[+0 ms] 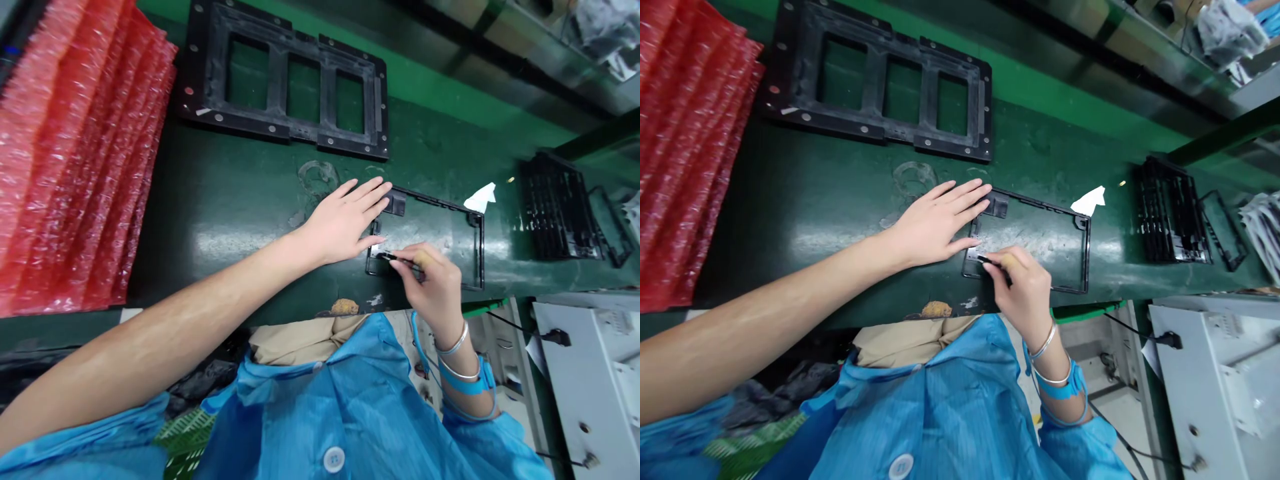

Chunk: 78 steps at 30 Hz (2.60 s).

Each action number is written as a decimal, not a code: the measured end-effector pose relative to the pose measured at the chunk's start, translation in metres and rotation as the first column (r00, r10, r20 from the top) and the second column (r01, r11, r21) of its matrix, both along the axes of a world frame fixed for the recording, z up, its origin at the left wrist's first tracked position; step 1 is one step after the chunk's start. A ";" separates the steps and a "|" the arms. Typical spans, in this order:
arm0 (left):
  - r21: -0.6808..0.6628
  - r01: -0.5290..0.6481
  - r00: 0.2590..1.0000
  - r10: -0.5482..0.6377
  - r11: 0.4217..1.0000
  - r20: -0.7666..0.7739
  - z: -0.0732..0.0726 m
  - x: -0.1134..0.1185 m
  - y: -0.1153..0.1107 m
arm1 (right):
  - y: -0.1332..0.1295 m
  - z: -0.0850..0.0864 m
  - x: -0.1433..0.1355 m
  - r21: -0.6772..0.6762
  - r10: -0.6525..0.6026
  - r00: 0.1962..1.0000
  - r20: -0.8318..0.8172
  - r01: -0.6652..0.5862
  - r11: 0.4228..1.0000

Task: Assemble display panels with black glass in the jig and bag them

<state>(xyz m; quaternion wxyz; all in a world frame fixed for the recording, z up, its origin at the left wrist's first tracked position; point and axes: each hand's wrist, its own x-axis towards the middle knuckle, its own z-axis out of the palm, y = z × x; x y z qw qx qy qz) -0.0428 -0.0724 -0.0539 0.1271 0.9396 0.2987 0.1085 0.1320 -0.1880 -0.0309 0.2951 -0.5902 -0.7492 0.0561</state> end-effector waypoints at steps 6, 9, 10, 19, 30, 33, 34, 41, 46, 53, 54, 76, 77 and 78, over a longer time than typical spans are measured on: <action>-0.048 -0.004 0.999 0.001 0.999 -0.050 0.003 0.001 0.000 | -0.009 -0.006 -0.014 -0.037 0.043 0.997 0.059 -0.041 0.998; -0.057 -0.011 0.999 0.008 0.998 -0.053 0.004 0.002 0.000 | -0.009 -0.006 -0.017 -0.033 0.039 0.996 0.081 -0.037 0.999; -0.059 -0.011 0.999 0.008 0.998 -0.052 0.004 0.002 0.000 | -0.010 -0.006 -0.018 -0.029 0.031 0.996 0.088 -0.028 0.999; -0.070 -0.020 0.998 0.016 0.997 -0.061 0.006 0.002 0.000 | -0.014 -0.007 -0.019 -0.019 0.000 0.994 0.110 0.003 1.000; -0.058 -0.019 1.000 0.018 0.998 -0.016 0.004 0.002 -0.002 | -0.015 -0.012 -0.028 0.039 -0.042 0.979 0.199 0.035 0.999; -0.065 -0.018 0.999 0.016 0.998 -0.028 0.006 0.002 -0.002 | -0.015 -0.016 -0.031 0.079 -0.101 0.972 0.213 0.086 0.993; -0.064 -0.018 0.999 0.016 0.998 -0.031 0.006 0.002 -0.002 | -0.015 -0.018 -0.031 0.085 -0.120 0.972 0.202 0.105 0.991; -0.063 -0.014 0.999 0.012 0.998 -0.030 0.005 0.000 -0.001 | -0.016 -0.017 -0.023 0.035 -0.113 0.991 0.073 0.111 0.993; -0.056 -0.011 1.000 0.009 0.998 -0.028 0.005 0.001 -0.001 | -0.018 -0.011 -0.023 0.010 -0.076 0.991 0.106 0.075 0.997; -0.069 -0.014 0.999 0.012 0.997 -0.030 0.005 0.001 -0.001 | -0.017 -0.010 -0.025 -0.008 -0.058 0.993 0.106 0.059 0.998; -0.069 -0.015 0.999 0.013 0.997 -0.029 0.005 0.001 -0.001 | -0.016 -0.011 -0.025 -0.008 -0.057 0.992 0.113 0.059 0.998; -0.089 -0.018 0.998 0.012 0.996 -0.069 0.007 0.001 -0.002 | -0.005 -0.001 0.009 0.054 -0.198 0.980 0.011 0.197 0.979; -0.084 -0.015 0.998 0.010 0.996 -0.062 0.006 0.001 -0.002 | -0.007 -0.002 0.005 0.006 -0.147 0.989 0.009 0.147 0.989; -0.078 -0.012 0.999 0.008 0.997 -0.053 0.005 0.001 -0.002 | -0.009 -0.003 -0.001 -0.033 -0.104 0.995 0.008 0.104 0.994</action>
